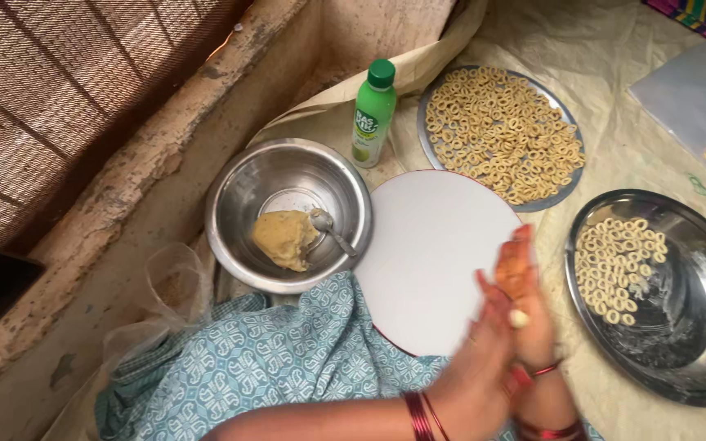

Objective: The person scoops dough from a metal bowl using a spoon and rolls it between their palms to form small cylindrical shapes. They then pinch and shape the dough into ring-like forms and place them onto a tray. The process is repeated multiple times with consistent hand motions.

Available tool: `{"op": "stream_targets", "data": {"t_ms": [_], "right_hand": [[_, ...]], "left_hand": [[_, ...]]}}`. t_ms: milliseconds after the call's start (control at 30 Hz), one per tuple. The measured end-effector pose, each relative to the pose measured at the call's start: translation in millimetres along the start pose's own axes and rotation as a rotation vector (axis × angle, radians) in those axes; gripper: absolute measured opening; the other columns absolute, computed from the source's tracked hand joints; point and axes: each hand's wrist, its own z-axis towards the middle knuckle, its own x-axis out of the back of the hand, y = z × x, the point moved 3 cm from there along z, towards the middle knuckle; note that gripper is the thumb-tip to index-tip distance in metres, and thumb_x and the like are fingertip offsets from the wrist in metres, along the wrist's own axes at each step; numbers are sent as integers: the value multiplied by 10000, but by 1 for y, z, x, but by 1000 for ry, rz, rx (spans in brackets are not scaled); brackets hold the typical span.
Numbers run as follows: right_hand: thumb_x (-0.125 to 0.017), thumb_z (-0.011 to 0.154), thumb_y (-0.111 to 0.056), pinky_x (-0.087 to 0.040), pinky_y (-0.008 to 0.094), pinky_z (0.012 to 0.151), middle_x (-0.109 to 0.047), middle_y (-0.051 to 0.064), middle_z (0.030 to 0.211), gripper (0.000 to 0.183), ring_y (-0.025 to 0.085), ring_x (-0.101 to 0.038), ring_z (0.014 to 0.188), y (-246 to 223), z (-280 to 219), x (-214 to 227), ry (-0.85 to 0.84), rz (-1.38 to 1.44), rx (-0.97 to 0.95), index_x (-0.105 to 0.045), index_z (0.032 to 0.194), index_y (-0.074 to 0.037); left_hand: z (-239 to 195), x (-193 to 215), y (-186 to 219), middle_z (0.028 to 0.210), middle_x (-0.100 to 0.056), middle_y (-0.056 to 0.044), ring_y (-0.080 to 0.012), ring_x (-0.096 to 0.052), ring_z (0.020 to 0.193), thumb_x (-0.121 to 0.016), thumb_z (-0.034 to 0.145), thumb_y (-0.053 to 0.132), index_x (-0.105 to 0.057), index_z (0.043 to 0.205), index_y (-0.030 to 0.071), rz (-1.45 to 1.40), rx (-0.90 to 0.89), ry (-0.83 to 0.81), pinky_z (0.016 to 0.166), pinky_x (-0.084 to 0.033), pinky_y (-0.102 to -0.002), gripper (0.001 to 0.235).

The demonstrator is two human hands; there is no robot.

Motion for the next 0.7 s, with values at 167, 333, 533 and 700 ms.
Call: {"op": "stream_targets", "data": {"t_ms": [167, 333, 533, 700], "right_hand": [[-238, 1123, -481, -72, 438, 1299, -39, 149, 1754, 728, 294, -50, 1627, 40, -53, -79, -339, -459, 303, -25, 1649, -26], [-177, 1110, -554, -17, 426, 1306, 14, 121, 1774, 764, 288, 11, 1651, 35, -74, -100, -485, -455, 298, -11, 1654, -43], [-239, 997, -624, -200, 451, 1212, -154, -6, 1711, 807, 165, -164, 1559, -6, 4, -9, 85, 230, 51, -143, 1652, -162], [-238, 984, -684, -261, 449, 1177, -219, 11, 1724, 869, 163, -268, 1545, 21, -15, -27, -22, 165, 143, -189, 1647, -124]], "left_hand": [[61, 107, -27, 1424, -408, -320, -661, -322, 1167, -310, 1115, 502, -38, 1788, 262, -432, 578, 233, 982, -407, -668, 765], [65, 153, -35, 1622, -363, -45, -241, -483, 1367, -218, 944, 642, -121, 1639, 244, -526, 465, 397, 919, -422, -388, 807], [9, 27, -16, 1763, -19, -176, -336, -127, 1636, -427, 932, 494, 1, 1666, 71, -45, -144, 29, 1336, -95, -425, 949], [18, 39, 5, 1815, -46, -238, -384, -70, 1716, -589, 983, 376, -27, 1698, -20, 234, -266, 19, 1412, -45, -453, 992]]}}
